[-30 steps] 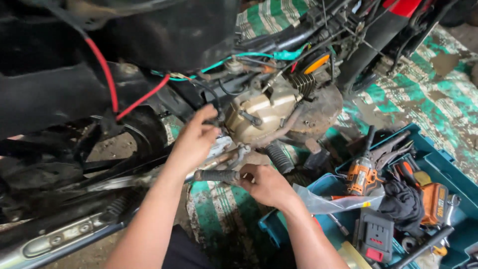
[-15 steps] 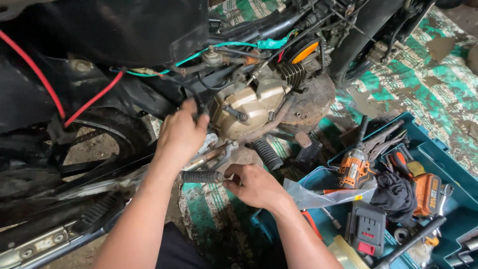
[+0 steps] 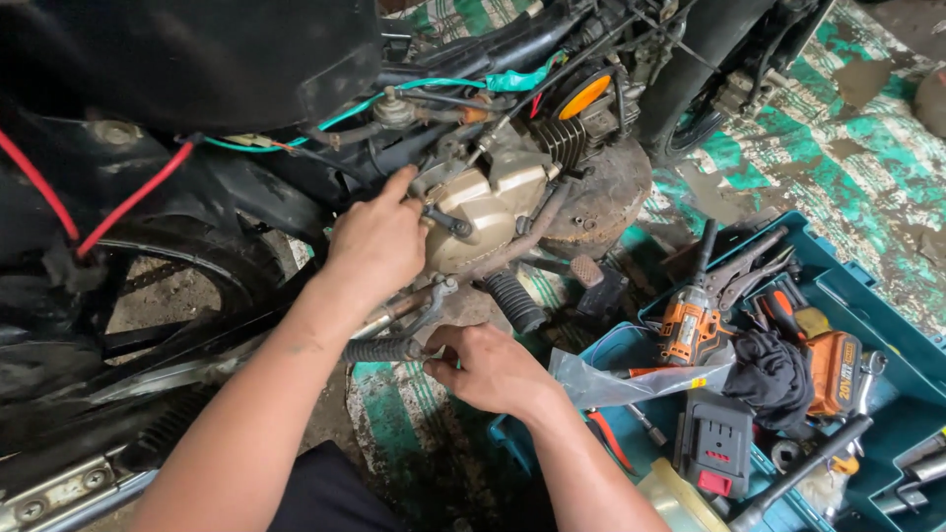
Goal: The person is performing maintenance and repair on a motorcycle, specifically focusing on the electrical wiring and engine components.
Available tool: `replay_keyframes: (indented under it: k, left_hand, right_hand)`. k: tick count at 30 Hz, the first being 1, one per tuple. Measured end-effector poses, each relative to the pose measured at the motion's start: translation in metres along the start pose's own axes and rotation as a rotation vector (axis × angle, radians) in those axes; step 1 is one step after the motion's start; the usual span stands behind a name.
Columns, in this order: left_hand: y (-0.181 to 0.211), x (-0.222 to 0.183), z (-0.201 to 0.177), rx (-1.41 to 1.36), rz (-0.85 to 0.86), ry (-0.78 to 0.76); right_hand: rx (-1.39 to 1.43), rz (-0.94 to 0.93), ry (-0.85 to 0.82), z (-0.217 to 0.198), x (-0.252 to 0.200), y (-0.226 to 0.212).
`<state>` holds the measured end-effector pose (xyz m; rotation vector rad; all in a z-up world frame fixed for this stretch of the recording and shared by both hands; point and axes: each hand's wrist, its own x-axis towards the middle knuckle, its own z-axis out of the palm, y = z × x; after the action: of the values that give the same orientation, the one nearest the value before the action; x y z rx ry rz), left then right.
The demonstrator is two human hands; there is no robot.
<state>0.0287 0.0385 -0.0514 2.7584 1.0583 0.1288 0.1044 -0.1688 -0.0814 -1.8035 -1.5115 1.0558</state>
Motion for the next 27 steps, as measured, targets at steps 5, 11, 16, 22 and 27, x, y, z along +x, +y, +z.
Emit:
replay_keyframes:
  k: [5, 11, 16, 22, 27]
  left_hand:
    - [-0.012, 0.019, 0.018, 0.024, -0.015, 0.114]
    - [-0.020, 0.053, 0.039, 0.164, 0.018, 0.383]
    - [-0.006, 0.021, 0.027, 0.116, -0.039, 0.324]
    - [0.028, -0.015, -0.005, 0.041, -0.062, 0.161]
    - [0.019, 0.007, 0.010, 0.163, -0.126, 0.104]
  right_hand:
    - [-0.018, -0.002, -0.004, -0.006, -0.004, -0.003]
    - [-0.017, -0.014, -0.003, 0.001, -0.002, 0.000]
    - [-0.019, -0.025, -0.005, -0.006, -0.004, -0.002]
    - [-0.062, -0.021, -0.013, -0.004, -0.004, -0.005]
    - [-0.124, 0.002, -0.002, 0.008, 0.003, 0.000]
